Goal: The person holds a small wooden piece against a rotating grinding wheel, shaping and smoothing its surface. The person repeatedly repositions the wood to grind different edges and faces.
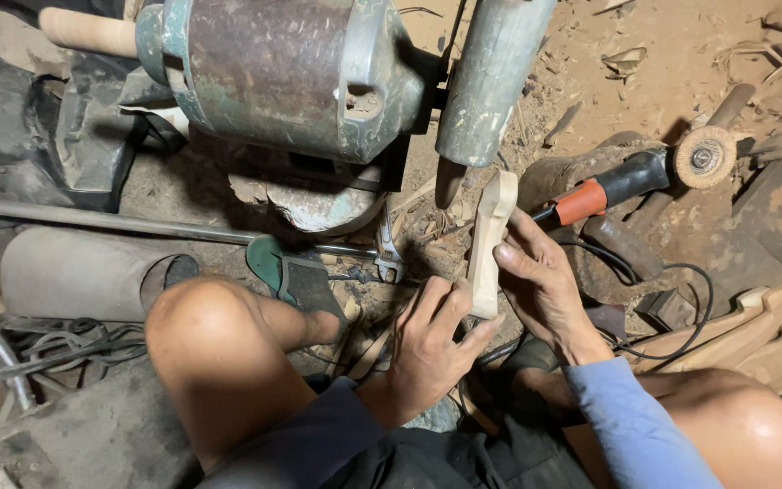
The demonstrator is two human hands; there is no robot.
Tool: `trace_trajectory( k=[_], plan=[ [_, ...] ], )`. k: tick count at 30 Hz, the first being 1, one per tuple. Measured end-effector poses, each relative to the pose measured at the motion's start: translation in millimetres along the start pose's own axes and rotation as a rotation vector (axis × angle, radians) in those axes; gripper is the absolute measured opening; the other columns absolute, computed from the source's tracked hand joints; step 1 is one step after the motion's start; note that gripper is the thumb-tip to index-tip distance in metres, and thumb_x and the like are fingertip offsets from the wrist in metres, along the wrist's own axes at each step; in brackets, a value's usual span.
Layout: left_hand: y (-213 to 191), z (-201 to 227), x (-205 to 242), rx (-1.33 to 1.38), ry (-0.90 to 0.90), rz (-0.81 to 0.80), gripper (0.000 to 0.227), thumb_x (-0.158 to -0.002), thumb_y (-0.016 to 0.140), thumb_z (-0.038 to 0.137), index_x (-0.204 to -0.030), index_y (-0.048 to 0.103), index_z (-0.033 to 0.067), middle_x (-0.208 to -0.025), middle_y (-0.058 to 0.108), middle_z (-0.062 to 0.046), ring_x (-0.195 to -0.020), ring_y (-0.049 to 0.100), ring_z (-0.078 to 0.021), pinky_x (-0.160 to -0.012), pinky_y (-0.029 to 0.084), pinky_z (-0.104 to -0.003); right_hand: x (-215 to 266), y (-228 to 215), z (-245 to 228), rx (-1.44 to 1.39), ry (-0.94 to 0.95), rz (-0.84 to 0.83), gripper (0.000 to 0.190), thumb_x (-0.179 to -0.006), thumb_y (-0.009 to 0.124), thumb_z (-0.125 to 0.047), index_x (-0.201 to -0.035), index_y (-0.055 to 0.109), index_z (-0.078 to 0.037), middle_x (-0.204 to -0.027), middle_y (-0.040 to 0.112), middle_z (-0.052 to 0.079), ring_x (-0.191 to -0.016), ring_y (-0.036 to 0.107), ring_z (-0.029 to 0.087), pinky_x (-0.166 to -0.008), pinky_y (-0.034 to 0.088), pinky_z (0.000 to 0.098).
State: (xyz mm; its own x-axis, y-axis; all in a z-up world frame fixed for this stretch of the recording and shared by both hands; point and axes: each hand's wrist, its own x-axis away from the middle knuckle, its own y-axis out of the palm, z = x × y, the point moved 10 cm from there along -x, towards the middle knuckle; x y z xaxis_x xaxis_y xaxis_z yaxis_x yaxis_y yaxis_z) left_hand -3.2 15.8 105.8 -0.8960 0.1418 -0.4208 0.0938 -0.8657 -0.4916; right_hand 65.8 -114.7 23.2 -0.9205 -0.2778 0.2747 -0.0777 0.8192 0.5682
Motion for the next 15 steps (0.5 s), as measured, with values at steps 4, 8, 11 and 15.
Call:
trace_trajectory(
  k=[4, 8, 11, 15],
  plan=[
    [10.8, -22.3, -0.7, 0.274, -0.209, -0.024, 0.047, -0.090, 0.082, 0.023, -0.120, 0.053, 0.0011, -0.106, 0.058, -0.011, -0.087, 0.065, -0.0194, -0.070, 0.057, -0.033, -5.1, -1.6, 0.2, -0.020, 0.001, 0.023, 0.075, -0.089, 0.069, -0.006, -0.156, 0.038, 0.002, -0.139, 0.058, 0.011, -0.126, 0.056, 0.021, -0.110, 0.044, 0.0375],
    [56.5, -63.4, 9.8, 0.911, -0.679, -0.190, 0.044, -0.095, 0.072, 0.030, -0.124, 0.056, 0.0006, -0.098, 0.064, -0.007, -0.082, 0.063, -0.0128, -0.068, 0.054, -0.028, -16.8, 0.5, -7.0, -0.037, -0.054, 0.003, 0.069, -0.090, 0.066, -0.002, -0.153, 0.040, 0.003, -0.133, 0.060, 0.012, -0.122, 0.059, 0.021, -0.108, 0.047, 0.0372],
    [74.1, -79.6, 10.8, 1.024, -0.818, -0.171, 0.037, -0.095, 0.071, 0.026, -0.121, 0.062, 0.0014, -0.088, 0.065, -0.004, -0.075, 0.060, -0.0113, -0.065, 0.051, -0.026, -25.8, 6.7, -8.6, -0.047, -0.056, -0.006, 0.069, -0.092, 0.065, -0.003, -0.155, 0.038, 0.003, -0.135, 0.060, 0.013, -0.119, 0.059, 0.022, -0.104, 0.048, 0.0380],
    [84.9, -92.6, -9.8, 1.119, -0.794, -0.076, 0.029, -0.097, 0.074, 0.021, -0.114, 0.060, 0.0012, -0.085, 0.062, -0.004, -0.073, 0.057, -0.0110, -0.064, 0.049, -0.026, -47.5, 8.7, -19.2, 0.058, -0.018, 0.030, 0.070, -0.090, 0.063, -0.006, -0.154, 0.037, 0.000, -0.138, 0.062, 0.015, -0.121, 0.063, 0.022, -0.104, 0.050, 0.0365]
  ],
)
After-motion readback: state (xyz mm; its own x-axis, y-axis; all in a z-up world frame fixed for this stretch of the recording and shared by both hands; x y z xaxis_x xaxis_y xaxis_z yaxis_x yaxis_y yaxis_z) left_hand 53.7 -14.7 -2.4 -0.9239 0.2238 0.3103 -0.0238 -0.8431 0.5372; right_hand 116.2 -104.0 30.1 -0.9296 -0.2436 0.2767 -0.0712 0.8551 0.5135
